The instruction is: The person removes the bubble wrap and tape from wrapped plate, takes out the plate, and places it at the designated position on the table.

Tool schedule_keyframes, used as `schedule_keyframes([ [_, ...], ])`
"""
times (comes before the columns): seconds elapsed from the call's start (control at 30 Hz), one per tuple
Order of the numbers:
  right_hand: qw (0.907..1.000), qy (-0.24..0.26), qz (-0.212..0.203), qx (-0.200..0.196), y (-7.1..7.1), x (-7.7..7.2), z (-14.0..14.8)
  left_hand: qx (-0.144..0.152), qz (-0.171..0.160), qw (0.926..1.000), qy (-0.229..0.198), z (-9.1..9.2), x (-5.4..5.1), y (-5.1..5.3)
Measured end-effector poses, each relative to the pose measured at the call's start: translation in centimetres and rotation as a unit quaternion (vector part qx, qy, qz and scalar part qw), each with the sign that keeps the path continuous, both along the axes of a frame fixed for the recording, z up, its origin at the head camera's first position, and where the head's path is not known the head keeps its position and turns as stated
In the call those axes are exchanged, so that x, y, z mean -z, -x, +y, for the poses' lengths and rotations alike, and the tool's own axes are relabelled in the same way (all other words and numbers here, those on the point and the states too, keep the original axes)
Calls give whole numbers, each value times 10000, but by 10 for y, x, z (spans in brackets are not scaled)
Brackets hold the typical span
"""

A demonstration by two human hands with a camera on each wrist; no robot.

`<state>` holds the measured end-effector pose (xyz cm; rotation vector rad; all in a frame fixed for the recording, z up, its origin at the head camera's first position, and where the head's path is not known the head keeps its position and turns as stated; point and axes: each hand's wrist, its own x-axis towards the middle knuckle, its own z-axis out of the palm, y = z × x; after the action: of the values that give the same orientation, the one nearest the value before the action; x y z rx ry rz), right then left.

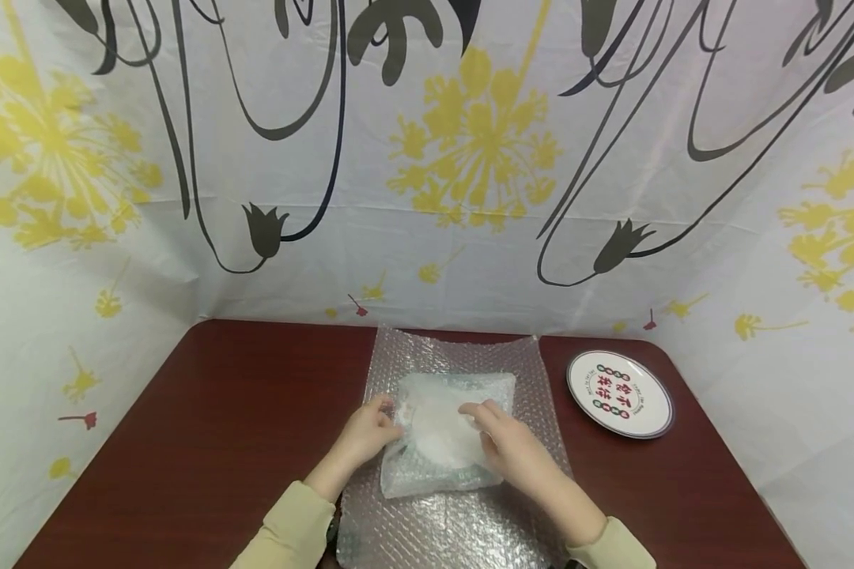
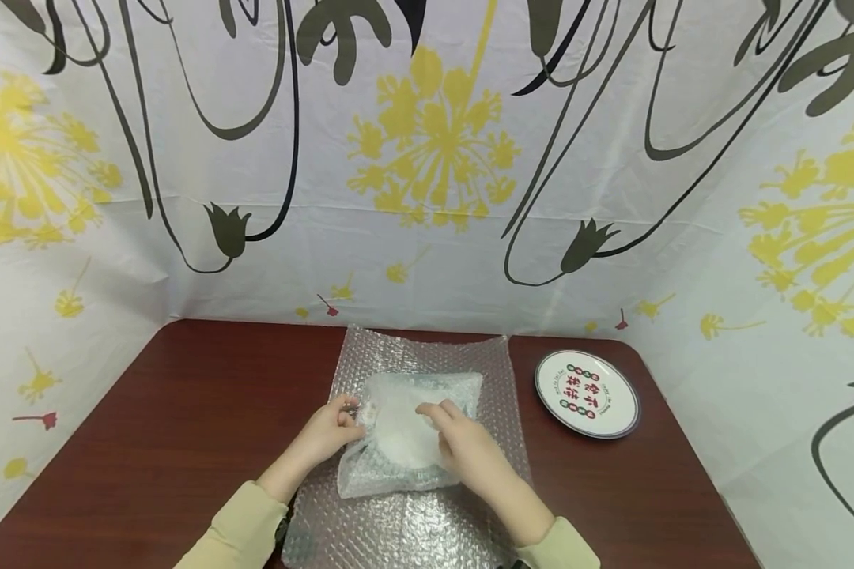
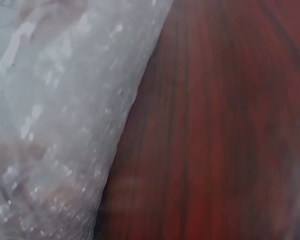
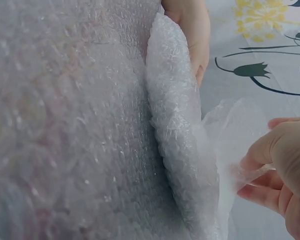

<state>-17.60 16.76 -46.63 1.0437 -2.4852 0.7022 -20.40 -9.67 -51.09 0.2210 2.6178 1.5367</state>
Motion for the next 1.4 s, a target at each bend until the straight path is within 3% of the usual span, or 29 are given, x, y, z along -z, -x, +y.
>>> schedule_keyframes([
  [0.23,9998,69,157,52,2,-3,2,323,272,9985,360,-2,-3,4],
  [0.47,9997,111,202,109,3,-5,3,840,621,9910,842,-3,-9,5],
  [0.73,9992,183,327,154,4,-4,5,1222,389,9849,1159,-2,-14,11],
  [1.07,9986,312,365,227,6,-2,6,1340,156,9789,1533,0,-15,21],
  [1.27,9963,426,296,686,7,-1,11,1459,93,9758,1623,2,-19,28],
  [1.4,9927,507,126,1086,8,0,18,1494,-80,9783,1435,3,-20,30],
])
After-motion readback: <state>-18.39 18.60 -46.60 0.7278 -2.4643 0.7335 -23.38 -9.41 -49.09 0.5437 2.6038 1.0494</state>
